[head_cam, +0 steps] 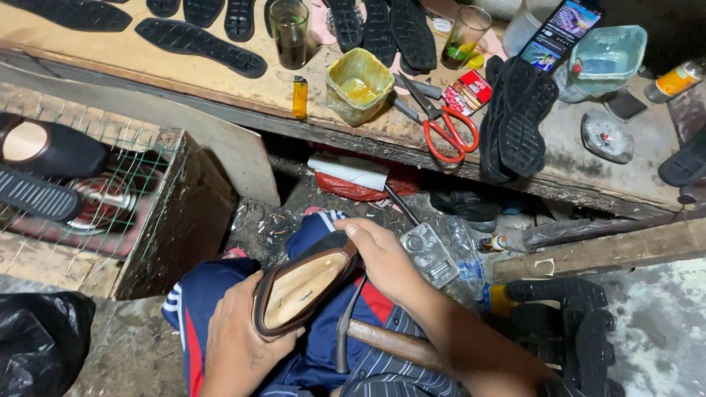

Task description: The person sits on the floor of a shoe workshop holding a shoe upper on a wooden last. They hammer the shoe, scrape its edge with a blade, then use a thin stick to apply glue from a container onto the sole edge of the shoe.

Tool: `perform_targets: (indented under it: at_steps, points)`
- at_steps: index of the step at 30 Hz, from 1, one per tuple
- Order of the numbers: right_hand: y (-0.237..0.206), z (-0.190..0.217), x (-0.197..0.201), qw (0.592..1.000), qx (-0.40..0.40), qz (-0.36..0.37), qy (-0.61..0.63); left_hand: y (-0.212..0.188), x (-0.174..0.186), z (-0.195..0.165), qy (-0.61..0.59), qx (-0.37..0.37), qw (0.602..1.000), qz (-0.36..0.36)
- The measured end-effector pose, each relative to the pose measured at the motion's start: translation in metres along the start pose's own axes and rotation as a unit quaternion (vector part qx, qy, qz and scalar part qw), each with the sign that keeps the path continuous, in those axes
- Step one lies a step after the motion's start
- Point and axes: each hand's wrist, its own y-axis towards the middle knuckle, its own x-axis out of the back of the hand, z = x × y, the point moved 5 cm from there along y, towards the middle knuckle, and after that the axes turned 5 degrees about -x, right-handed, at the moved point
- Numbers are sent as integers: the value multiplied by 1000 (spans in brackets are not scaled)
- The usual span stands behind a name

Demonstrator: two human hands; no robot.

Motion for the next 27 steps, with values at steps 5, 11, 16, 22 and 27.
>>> perform_targets:
  at_steps: [5, 11, 16, 22, 27]
  points:
    - [4, 5, 38, 999, -10, -43, -30, 22, -1, 5, 12, 12, 999, 30]
    - [-22, 70, 169, 884, 229, -323, -249, 54, 1, 40, 135, 98, 977, 135]
    - [41, 99, 314, 895, 220, -377, -95, 75, -10, 56, 67, 92, 981, 160]
    - [87, 120, 397, 823, 104, -447, -334, 85, -18, 65, 75, 68, 983, 152]
    - [99, 131, 411, 712, 55, -467, -522, 91, -25, 67, 87, 70, 980, 165]
